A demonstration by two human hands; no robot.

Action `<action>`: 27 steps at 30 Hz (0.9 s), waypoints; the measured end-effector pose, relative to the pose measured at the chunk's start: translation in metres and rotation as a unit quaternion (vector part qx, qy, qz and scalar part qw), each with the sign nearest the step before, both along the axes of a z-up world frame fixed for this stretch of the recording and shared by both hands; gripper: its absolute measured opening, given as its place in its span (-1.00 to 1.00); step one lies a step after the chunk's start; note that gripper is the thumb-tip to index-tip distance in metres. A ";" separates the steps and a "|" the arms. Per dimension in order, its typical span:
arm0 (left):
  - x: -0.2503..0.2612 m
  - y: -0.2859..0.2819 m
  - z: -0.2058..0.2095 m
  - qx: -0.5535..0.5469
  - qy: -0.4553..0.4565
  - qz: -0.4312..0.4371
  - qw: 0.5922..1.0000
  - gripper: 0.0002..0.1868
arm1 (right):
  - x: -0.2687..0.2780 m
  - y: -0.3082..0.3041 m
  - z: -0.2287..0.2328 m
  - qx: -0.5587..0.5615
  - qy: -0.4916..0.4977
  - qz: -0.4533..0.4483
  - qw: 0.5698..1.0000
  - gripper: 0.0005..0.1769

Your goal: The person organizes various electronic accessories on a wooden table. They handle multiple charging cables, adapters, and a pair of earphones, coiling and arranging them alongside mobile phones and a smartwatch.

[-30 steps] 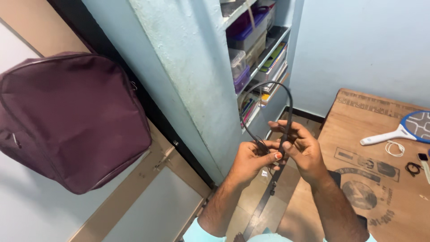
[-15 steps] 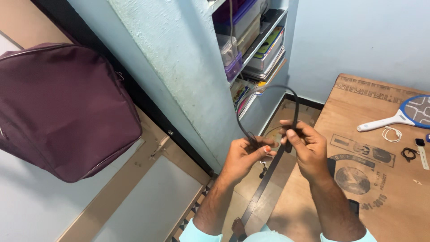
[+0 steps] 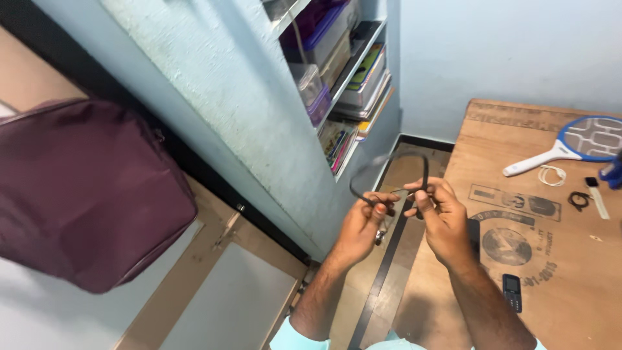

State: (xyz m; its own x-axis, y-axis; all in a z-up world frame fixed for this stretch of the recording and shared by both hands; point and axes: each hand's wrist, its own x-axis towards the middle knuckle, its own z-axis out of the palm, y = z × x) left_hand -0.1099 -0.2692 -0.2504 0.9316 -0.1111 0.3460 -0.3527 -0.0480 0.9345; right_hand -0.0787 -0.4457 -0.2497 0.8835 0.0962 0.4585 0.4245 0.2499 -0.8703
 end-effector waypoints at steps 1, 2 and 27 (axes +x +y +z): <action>0.001 -0.002 -0.002 -0.024 -0.002 -0.040 0.999 -0.60 | -0.001 0.000 0.000 -0.008 0.036 0.003 0.999 -0.73; 0.002 -0.002 -0.005 -0.009 0.026 -0.033 0.999 -0.61 | -0.002 -0.001 0.000 -0.015 0.072 0.005 0.997 -0.71; 0.001 -0.015 -0.107 -0.168 0.207 -0.151 0.952 -0.53 | -0.093 0.016 -0.056 -0.086 0.187 -0.198 0.958 -0.54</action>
